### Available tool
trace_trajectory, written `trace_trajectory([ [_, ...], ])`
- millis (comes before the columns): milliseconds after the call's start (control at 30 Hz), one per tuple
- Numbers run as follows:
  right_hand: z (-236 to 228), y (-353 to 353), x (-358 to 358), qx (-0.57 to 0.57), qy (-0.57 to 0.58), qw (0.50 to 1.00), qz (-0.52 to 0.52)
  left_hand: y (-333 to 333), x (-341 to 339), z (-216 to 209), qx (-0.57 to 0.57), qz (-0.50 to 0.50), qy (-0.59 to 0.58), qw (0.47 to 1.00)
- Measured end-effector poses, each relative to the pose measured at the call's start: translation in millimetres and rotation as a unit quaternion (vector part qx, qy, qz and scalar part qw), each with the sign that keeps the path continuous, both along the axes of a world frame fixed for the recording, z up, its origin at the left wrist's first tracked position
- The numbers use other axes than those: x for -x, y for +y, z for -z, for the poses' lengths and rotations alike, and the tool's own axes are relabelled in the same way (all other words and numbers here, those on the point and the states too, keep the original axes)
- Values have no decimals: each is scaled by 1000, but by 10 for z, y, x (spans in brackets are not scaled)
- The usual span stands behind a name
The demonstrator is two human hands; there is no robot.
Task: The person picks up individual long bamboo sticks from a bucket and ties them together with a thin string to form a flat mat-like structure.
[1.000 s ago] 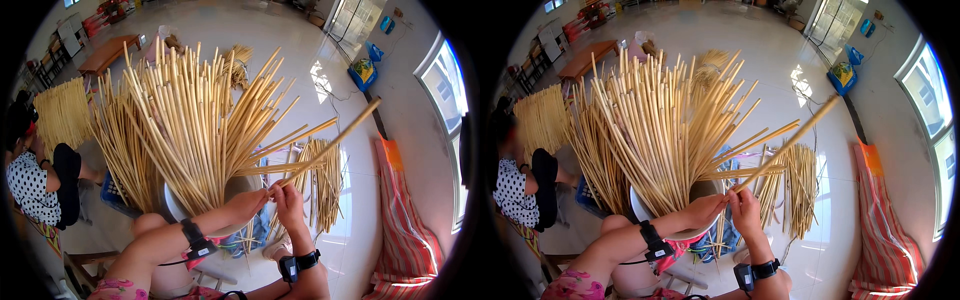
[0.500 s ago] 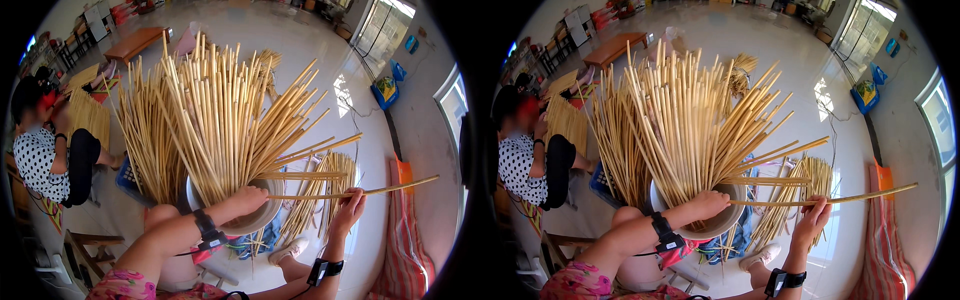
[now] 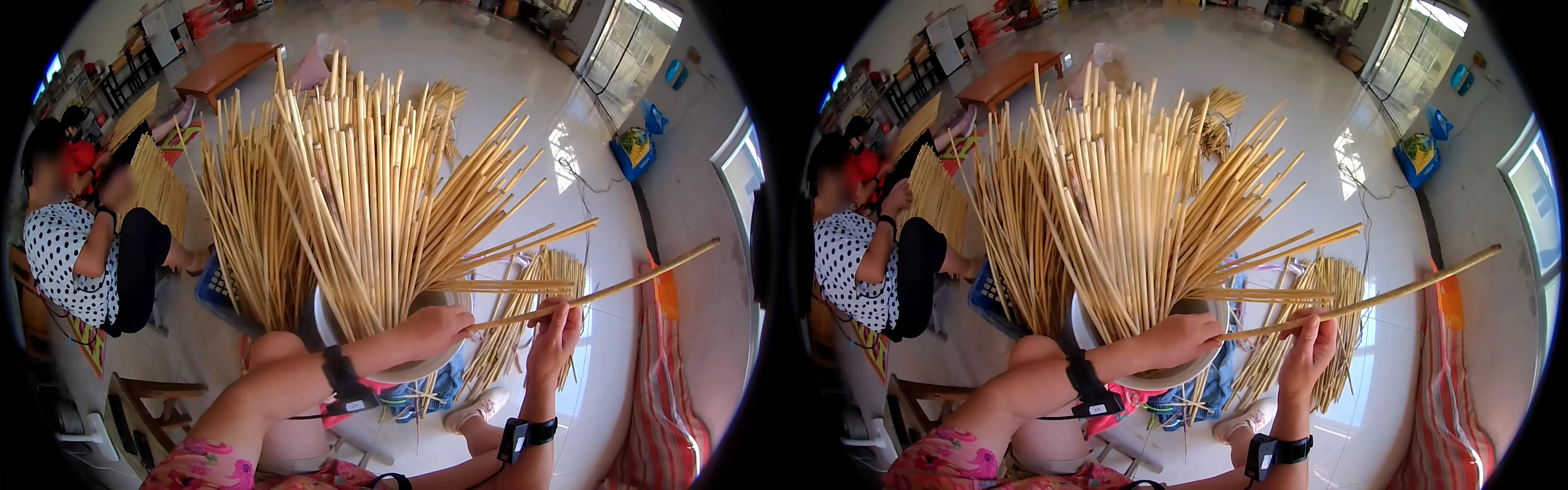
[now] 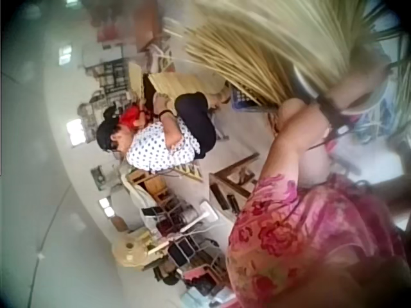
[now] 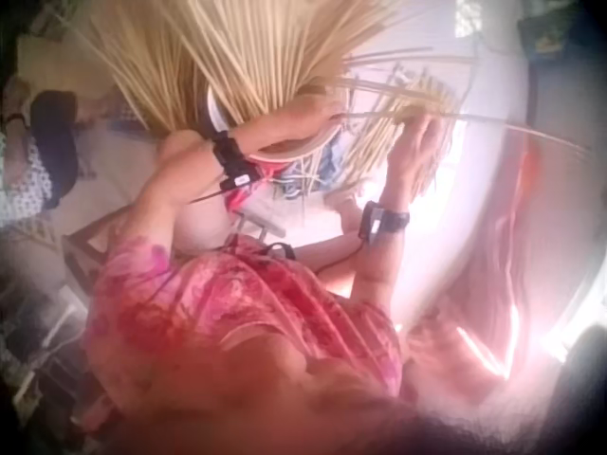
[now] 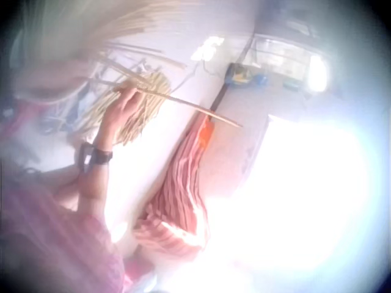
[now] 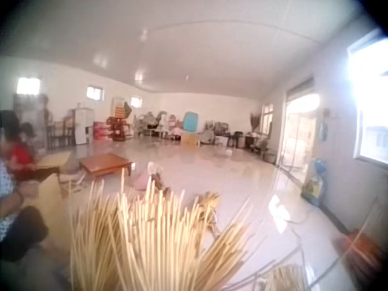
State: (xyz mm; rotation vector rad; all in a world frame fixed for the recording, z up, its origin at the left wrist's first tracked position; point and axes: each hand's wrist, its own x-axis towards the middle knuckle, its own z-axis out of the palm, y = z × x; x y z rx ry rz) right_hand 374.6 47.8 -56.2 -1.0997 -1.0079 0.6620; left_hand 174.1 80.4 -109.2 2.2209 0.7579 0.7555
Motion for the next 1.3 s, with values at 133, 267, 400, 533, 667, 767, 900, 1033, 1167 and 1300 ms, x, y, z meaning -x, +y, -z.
trace_trajectory([
  [133, -89, 23, -16, 7, 37, 999, -31, 220, 220, -293, -18, -70, 1, 997],
  [267, -56, 52, -20, 39, 0, 999, -10, 471, 761, -910, 77, -169, -26, 982],
  [400, -44, -36, -53, 56, -21, 998, 10, 628, 1531, -1277, 73, -273, -69, 957],
  [533, -2, -53, -28, 68, -14, 997, -11, 596, 2530, -1199, 59, -405, -147, 901],
  [667, -2, -32, 13, 85, -22, 996, -30, 641, 3347, -642, 50, -478, -88, 873],
  [767, 17, -34, 18, 95, -26, 995, -34, 794, 3510, -270, 60, -502, -42, 862],
  [900, 68, -32, -22, 99, -34, 993, -46, 1065, 3428, 41, 67, -493, -45, 866],
  [1033, 83, 2, -20, 107, -34, 992, -64, 1248, 3676, 503, 75, -533, 81, 839],
  [1167, 111, 1, -45, 121, -36, 989, -72, 1160, 3651, 855, 148, -539, 184, 808],
  [1300, 118, 1, -47, 136, -35, 987, -78, 979, 3445, 901, 24, -539, 221, 812],
])
